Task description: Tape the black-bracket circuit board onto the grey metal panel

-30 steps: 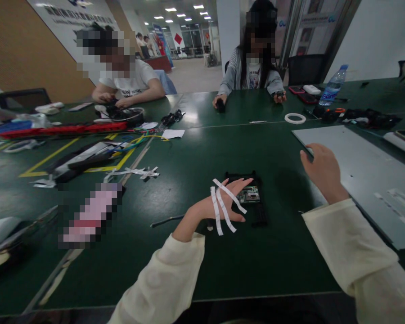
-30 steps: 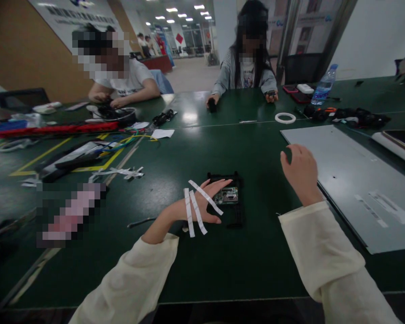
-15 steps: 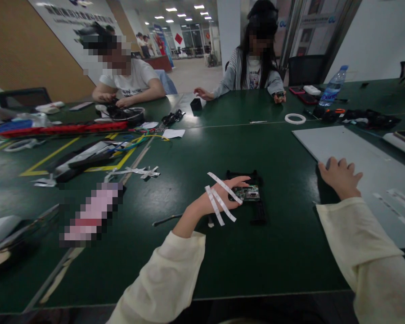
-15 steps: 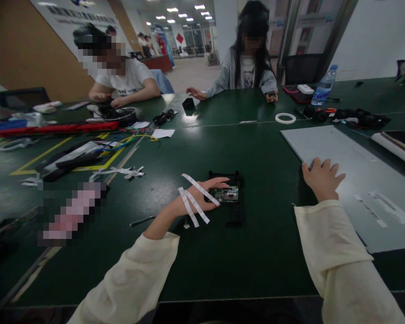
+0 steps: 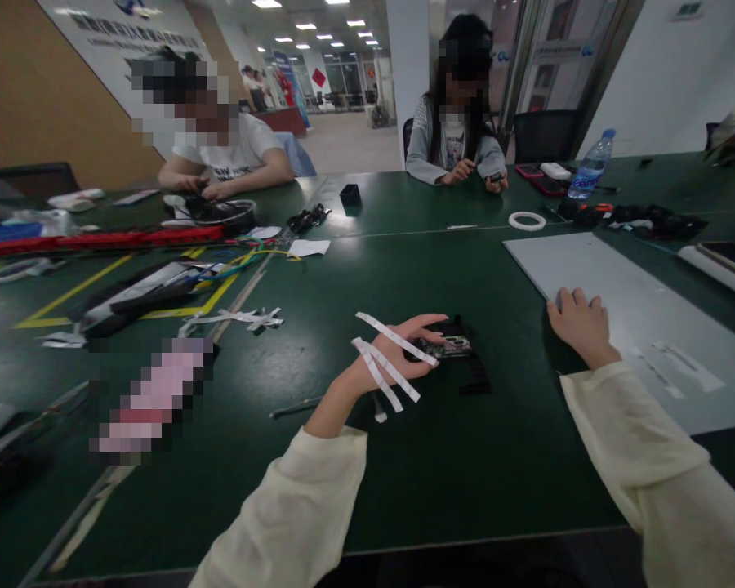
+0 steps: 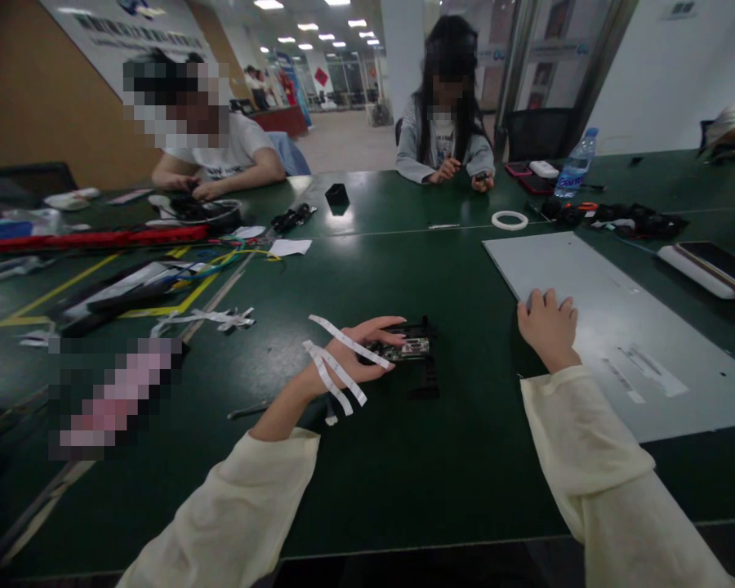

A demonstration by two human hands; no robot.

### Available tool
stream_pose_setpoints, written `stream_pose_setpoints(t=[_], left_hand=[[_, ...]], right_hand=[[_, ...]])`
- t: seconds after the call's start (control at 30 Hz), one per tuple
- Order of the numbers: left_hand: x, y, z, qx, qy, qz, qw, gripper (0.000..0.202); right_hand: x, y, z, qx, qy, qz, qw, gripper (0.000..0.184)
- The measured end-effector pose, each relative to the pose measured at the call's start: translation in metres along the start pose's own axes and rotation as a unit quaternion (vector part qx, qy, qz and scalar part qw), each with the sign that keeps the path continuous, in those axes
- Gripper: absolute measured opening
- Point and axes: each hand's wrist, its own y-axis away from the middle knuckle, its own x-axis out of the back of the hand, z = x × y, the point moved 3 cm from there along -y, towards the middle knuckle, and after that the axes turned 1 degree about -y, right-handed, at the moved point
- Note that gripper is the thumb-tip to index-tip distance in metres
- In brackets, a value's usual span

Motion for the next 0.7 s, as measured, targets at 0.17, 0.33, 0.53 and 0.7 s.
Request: stream_pose_setpoints(t=[0.17,0.33,0.53,0.7], left_hand=[[0.002,-0.002,0.002,0.009,0.028,0.027,0.999,0.070],[0.010,-0.004,0.010,-0.029,0.001,0.078,0.997,0.059],[0.020,-0.004,0.012,-0.045,0.030,0.133,0.990,0.066],[0.025,-0.002,0.013,-0.053,0.023,0.149,0.987,0.064]], right_hand=[[0.009,0.009,-0.032,0.036,-0.032,0.007,0.999,0.053],[0.020,0.022,-0.063,0.117,-0.067,-0.012,0.991,0.055],[0.033,0.045,-0.097,0.210,-0.129,-0.008,0.969,0.052],[0.051,0.068,-0.119,0.287,-0.173,-0.034,0.942,0.051]])
